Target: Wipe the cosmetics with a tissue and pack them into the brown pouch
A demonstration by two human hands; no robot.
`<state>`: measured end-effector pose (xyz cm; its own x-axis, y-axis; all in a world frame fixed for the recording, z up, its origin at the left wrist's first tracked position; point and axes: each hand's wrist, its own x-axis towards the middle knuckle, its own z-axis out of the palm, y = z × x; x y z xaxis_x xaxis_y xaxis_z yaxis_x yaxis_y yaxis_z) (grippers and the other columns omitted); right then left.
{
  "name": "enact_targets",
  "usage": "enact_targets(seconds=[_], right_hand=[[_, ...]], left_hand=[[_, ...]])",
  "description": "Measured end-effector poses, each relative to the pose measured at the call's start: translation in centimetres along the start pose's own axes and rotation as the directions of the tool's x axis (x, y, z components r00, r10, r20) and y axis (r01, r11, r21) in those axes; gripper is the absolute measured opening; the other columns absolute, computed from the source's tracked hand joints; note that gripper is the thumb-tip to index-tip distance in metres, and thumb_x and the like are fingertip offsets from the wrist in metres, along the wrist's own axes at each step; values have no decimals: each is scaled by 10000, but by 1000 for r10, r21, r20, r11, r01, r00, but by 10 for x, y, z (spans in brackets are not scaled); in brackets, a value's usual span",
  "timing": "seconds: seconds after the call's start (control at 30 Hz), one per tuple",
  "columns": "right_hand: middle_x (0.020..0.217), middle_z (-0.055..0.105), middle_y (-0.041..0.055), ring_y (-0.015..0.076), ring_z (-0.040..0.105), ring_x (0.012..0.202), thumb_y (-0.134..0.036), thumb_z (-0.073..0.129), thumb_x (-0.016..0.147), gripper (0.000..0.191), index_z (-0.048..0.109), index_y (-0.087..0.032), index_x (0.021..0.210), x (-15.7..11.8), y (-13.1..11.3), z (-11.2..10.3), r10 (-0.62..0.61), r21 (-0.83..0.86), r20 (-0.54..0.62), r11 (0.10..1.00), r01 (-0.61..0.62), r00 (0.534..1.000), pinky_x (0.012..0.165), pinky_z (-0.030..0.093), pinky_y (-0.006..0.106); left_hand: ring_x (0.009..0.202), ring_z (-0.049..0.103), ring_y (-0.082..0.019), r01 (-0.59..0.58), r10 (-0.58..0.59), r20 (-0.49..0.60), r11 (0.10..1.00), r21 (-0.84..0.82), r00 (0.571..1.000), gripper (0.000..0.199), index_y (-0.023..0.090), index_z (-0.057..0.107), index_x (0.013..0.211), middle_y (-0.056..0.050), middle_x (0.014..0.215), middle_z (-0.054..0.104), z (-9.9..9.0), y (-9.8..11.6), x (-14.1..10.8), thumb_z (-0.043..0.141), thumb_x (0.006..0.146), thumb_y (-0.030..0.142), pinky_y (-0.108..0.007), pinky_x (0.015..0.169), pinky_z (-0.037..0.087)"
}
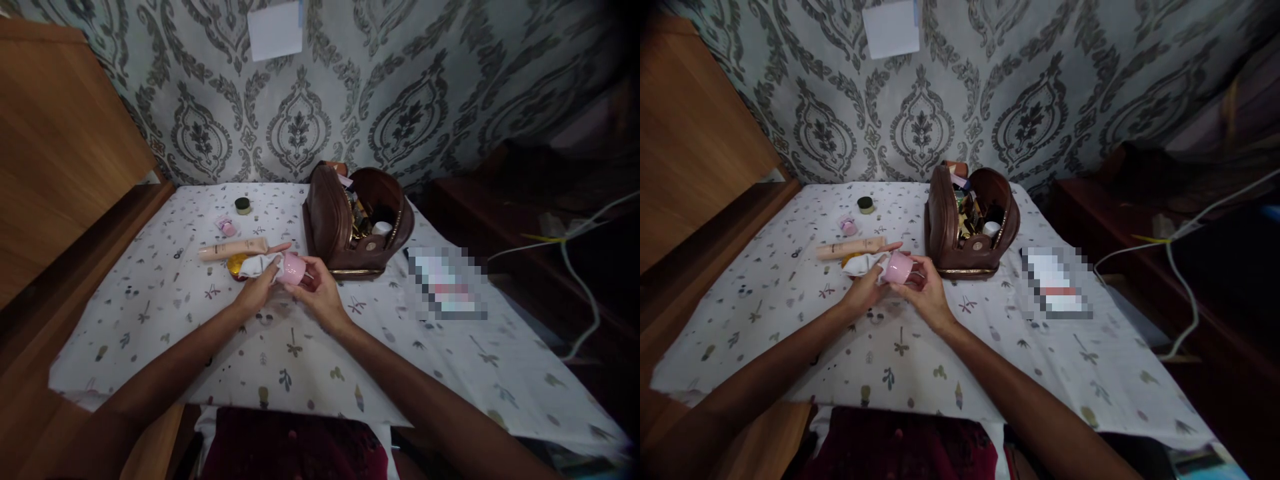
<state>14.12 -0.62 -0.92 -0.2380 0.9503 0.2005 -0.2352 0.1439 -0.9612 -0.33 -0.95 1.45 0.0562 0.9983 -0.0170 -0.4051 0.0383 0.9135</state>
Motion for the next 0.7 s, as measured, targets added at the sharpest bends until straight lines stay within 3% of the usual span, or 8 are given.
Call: enact_targets(seconds=[0.1, 0.2, 0.43, 0.57, 0.7], right_hand=[[1152, 631, 52, 209, 681, 963, -562, 867, 634, 694, 495, -287, 1152, -2, -3, 0, -29, -28, 10, 999, 30, 1000, 813, 609, 372], [1225, 608, 74, 208, 678, 977, -527, 861, 668, 659, 506, -283, 1167, -6, -7, 2, -77, -66, 44, 995, 80, 996, 770, 609, 342], [1113, 590, 56, 174, 653, 910, -505, 832, 722, 584, 551, -267, 1175, -11, -16, 4, -241, -172, 40, 954, 244, 970, 722, 610, 297], [1095, 596, 58, 178, 643, 887, -518, 828, 716, 592, 560, -268, 1181, -9, -37, -4, -324, -239, -10, 919, 313, 946, 680, 601, 286], [1127, 627, 75, 196, 654, 909, -470, 831, 722, 605, 554, -256, 1215, -2, -77, -28, -389, -320, -80, 882, 345, 918, 712, 595, 310]], left_hand=[[1087, 661, -227, -2, 2, 8, 1000, 13, 1000, 444, 253, 672, 1209, -52, 1129, 728, -3, -2, 2, 717, 795, 407, -319, 925, 520], [962, 691, -221, 8, -8, -28, 1000, 2, 1000, 520, 218, 644, 1254, -48, 1001, 744, -3, -2, 4, 712, 762, 370, -308, 843, 542], [899, 690, -207, -44, 52, -216, 998, 41, 975, 373, 197, 667, 1031, -27, 885, 725, 0, -3, -2, 752, 733, 406, -300, 800, 542], [874, 666, -200, -89, 120, -193, 983, 163, 974, 289, 223, 675, 903, -7, 870, 715, -1, -8, -6, 800, 687, 368, -262, 717, 528], [588, 573, -144, 40, -20, -94, 975, 218, 995, 347, 250, 643, 977, 26, 749, 647, 6, -8, -13, 781, 743, 466, -232, 496, 440]])
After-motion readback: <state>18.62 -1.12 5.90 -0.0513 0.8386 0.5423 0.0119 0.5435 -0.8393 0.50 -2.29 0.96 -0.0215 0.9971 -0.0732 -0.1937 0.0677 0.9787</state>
